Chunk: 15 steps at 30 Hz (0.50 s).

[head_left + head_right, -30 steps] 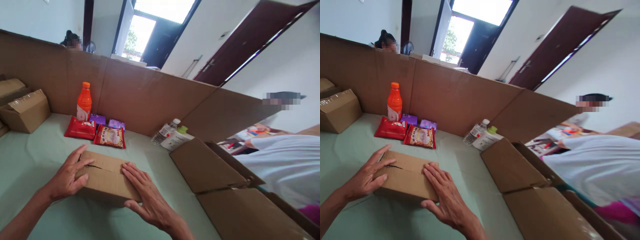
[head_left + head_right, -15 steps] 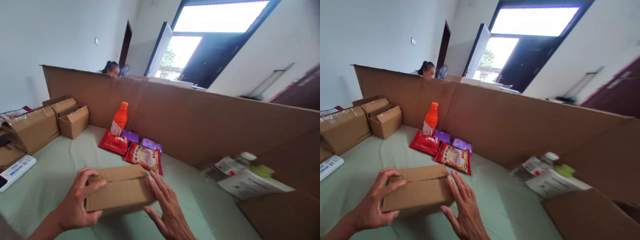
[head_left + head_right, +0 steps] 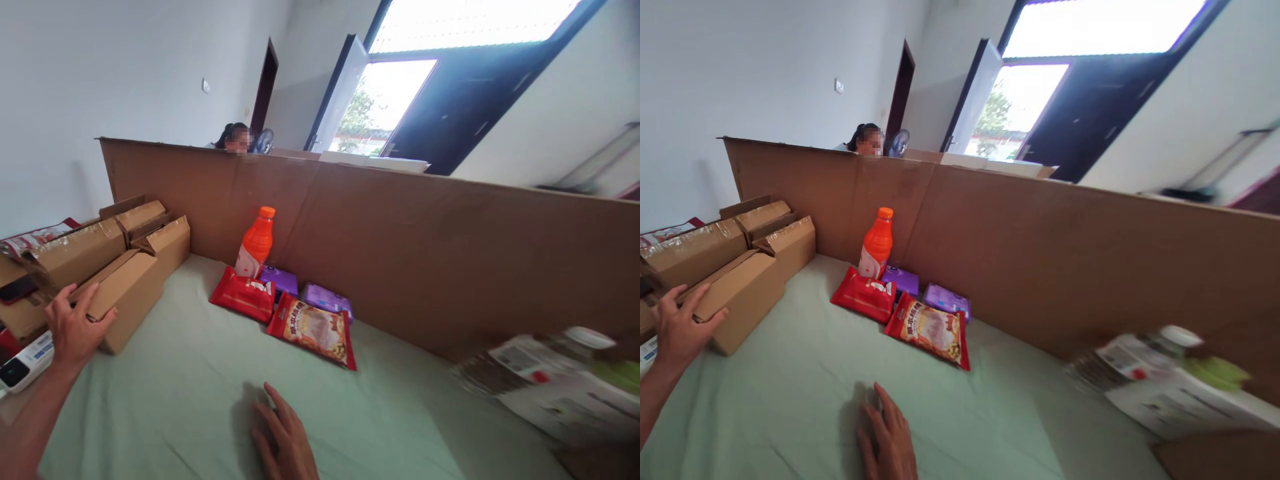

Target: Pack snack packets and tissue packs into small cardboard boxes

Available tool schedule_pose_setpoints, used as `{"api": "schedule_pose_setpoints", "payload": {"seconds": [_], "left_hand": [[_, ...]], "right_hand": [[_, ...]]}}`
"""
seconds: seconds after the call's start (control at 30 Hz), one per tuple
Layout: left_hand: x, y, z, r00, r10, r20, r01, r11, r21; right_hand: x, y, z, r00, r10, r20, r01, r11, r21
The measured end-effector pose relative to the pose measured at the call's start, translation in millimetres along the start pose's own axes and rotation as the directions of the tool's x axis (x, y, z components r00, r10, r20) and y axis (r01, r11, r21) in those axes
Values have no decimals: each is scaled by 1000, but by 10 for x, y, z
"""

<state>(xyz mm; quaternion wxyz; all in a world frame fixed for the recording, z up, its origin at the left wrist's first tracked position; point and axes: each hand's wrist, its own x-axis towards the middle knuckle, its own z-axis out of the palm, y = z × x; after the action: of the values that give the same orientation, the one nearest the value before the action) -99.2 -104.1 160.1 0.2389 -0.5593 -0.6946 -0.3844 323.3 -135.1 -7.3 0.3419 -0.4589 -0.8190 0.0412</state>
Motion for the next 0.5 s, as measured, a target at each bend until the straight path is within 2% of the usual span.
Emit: {"api": "schedule_pose_setpoints", "payload": {"seconds": [0.2, 0.3, 0.5], "left_hand": [[105, -2, 251, 1000, 9, -11, -10, 1000, -27], [154, -66, 275, 1000, 29, -2, -29, 999, -45], [266, -307, 245, 999, 34, 9, -33, 996, -79]], "right_hand": [[7, 30, -46, 998, -14, 58, 17, 998, -52], [2, 39, -38, 995, -30, 97, 39, 995, -89], [0, 44, -36, 995, -52, 88, 61, 993, -102]]}}
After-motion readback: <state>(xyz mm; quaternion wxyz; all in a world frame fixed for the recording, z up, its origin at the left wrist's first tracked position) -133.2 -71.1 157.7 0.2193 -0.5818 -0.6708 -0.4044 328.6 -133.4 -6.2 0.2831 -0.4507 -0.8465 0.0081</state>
